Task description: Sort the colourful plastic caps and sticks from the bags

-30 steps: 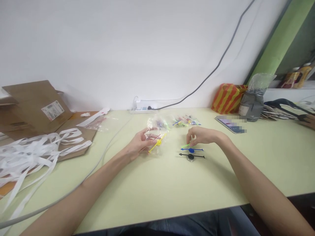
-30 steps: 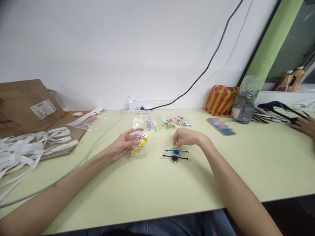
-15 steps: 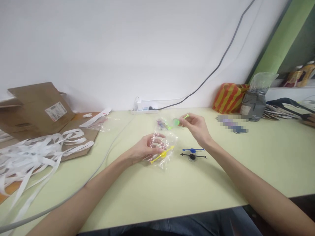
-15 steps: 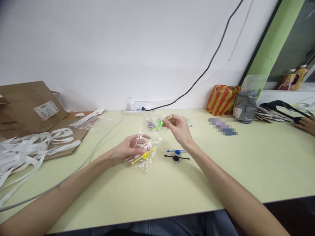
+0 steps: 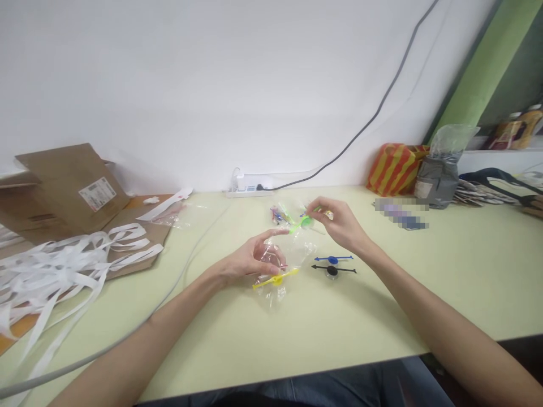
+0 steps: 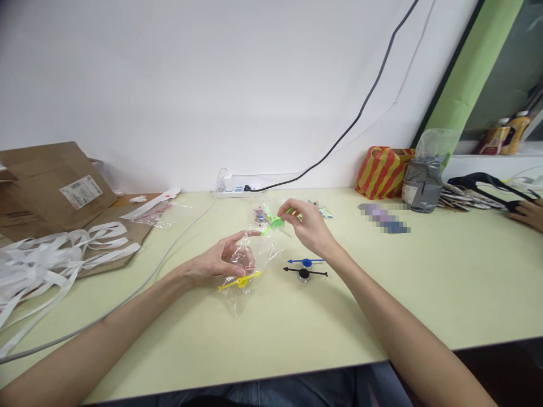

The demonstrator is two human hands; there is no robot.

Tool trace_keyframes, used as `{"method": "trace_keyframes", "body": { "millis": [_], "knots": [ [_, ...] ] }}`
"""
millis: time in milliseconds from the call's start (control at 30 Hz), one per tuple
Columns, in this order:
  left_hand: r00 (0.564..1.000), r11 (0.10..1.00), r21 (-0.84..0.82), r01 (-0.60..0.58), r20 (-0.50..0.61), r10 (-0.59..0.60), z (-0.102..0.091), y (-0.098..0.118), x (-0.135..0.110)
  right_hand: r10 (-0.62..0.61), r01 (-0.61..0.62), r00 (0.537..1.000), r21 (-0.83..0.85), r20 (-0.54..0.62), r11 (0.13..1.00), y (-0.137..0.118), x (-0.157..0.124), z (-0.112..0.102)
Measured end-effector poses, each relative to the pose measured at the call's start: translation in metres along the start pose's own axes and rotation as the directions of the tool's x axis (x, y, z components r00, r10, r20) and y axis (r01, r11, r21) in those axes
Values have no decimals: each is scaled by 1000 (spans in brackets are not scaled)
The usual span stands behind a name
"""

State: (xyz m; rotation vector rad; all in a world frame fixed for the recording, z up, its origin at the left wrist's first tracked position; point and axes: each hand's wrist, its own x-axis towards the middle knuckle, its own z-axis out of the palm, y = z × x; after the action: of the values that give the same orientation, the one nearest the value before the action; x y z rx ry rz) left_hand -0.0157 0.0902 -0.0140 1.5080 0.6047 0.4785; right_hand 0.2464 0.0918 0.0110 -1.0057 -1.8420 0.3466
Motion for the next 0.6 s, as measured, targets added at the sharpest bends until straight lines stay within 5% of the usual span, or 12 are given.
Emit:
{"method": "trace_keyframes", "body": {
  "millis": [333, 600],
  "knots": [
    [998, 997, -77, 29, 51, -25, 0, -3, -1, -84, 78, 992, 60, 97, 995, -13, -6, 2],
    [1000, 995, -102, 5, 20, -3, 6, 0, -2, -2, 2, 1000, -7, -12, 1000, -17, -7, 7]
  ]
}}
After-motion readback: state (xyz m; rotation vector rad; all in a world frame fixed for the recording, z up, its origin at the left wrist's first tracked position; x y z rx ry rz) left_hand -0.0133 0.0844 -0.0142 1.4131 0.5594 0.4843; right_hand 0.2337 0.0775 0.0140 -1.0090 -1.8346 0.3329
